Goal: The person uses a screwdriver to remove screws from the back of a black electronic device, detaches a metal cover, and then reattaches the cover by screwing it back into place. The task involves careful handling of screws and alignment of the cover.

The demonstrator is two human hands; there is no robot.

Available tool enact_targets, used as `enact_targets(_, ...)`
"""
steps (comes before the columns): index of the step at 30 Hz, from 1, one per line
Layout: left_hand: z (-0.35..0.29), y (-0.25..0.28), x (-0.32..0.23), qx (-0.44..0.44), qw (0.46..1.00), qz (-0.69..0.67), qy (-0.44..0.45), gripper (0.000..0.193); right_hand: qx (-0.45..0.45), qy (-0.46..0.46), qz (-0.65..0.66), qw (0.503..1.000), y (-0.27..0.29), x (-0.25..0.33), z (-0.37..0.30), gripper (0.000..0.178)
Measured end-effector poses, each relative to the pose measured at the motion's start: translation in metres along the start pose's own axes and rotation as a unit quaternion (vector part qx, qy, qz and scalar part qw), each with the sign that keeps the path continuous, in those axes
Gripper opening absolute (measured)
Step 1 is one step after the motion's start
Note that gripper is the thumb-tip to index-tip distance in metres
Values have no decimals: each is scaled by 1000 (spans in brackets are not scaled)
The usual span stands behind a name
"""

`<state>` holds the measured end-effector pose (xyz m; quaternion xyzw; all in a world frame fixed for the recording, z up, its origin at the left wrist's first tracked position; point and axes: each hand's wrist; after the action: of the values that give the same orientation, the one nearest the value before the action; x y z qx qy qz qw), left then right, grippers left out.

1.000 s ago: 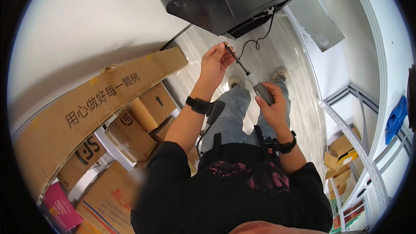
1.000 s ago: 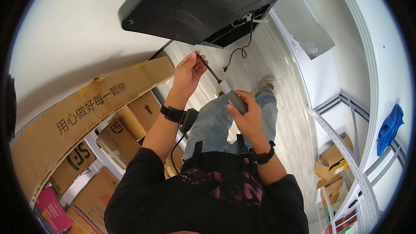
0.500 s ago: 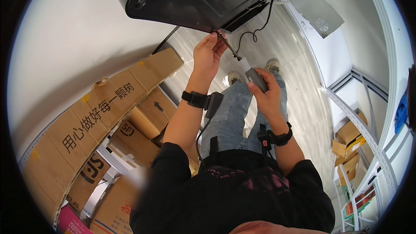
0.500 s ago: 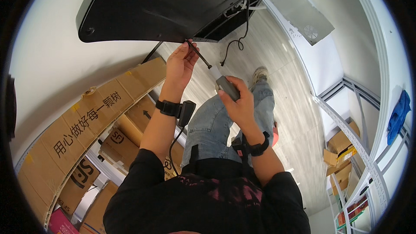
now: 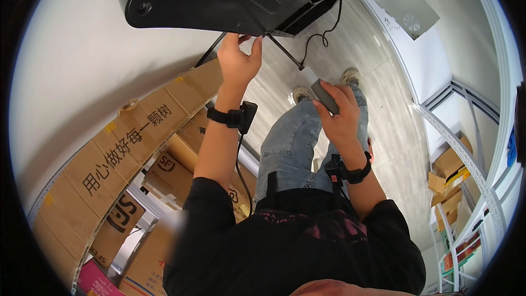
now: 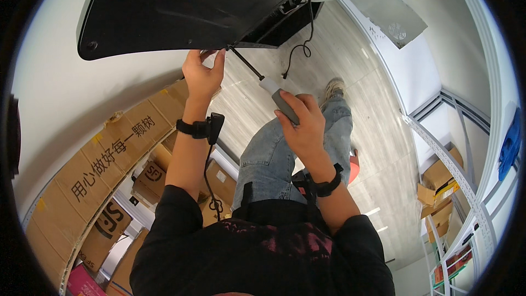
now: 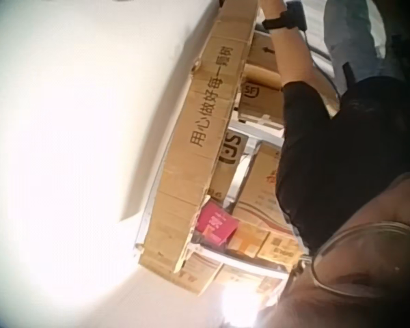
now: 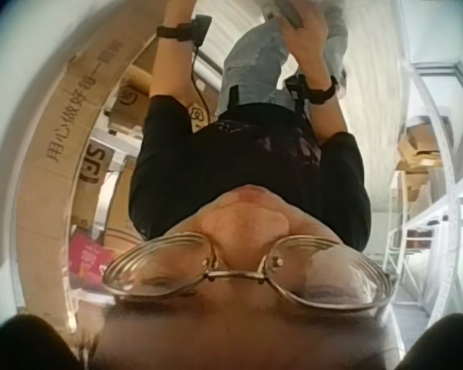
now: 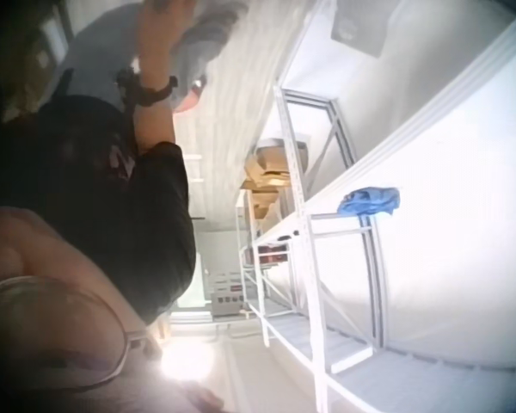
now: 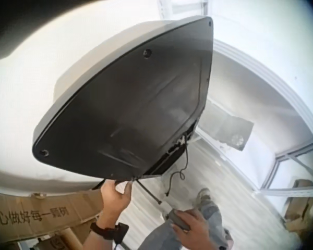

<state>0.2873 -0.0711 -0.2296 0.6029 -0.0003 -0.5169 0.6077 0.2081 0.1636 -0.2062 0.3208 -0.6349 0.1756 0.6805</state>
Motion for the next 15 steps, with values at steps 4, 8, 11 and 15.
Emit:
enact_targets(4, 3, -5, 0, -17, 999, 45, -15, 31, 8, 19, -24, 1000, -4, 2, 1, 44)
enact_targets(8, 4, -5, -3, -17, 1000, 26, 5, 32, -40, -1, 6, 999, -5, 1, 1, 50)
enact_targets(11, 4, -7, 0, -19, 1000, 20, 5, 32, -64, -45, 88, 993, -7, -14, -10, 51)
enact_targets(15, 4, -7, 2, -16, 1000, 22, -5, 33, -72, -152, 131, 977, -4, -20, -15, 48)
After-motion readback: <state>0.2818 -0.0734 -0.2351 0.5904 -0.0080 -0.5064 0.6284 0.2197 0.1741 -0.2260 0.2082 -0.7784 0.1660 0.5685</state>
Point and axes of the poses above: each hand's wrist, its own z-axis towards the middle knuckle, its own y-axis out of the back of the hand, x = y × z, and after that the axes turned 12 degrees about z, right-handed
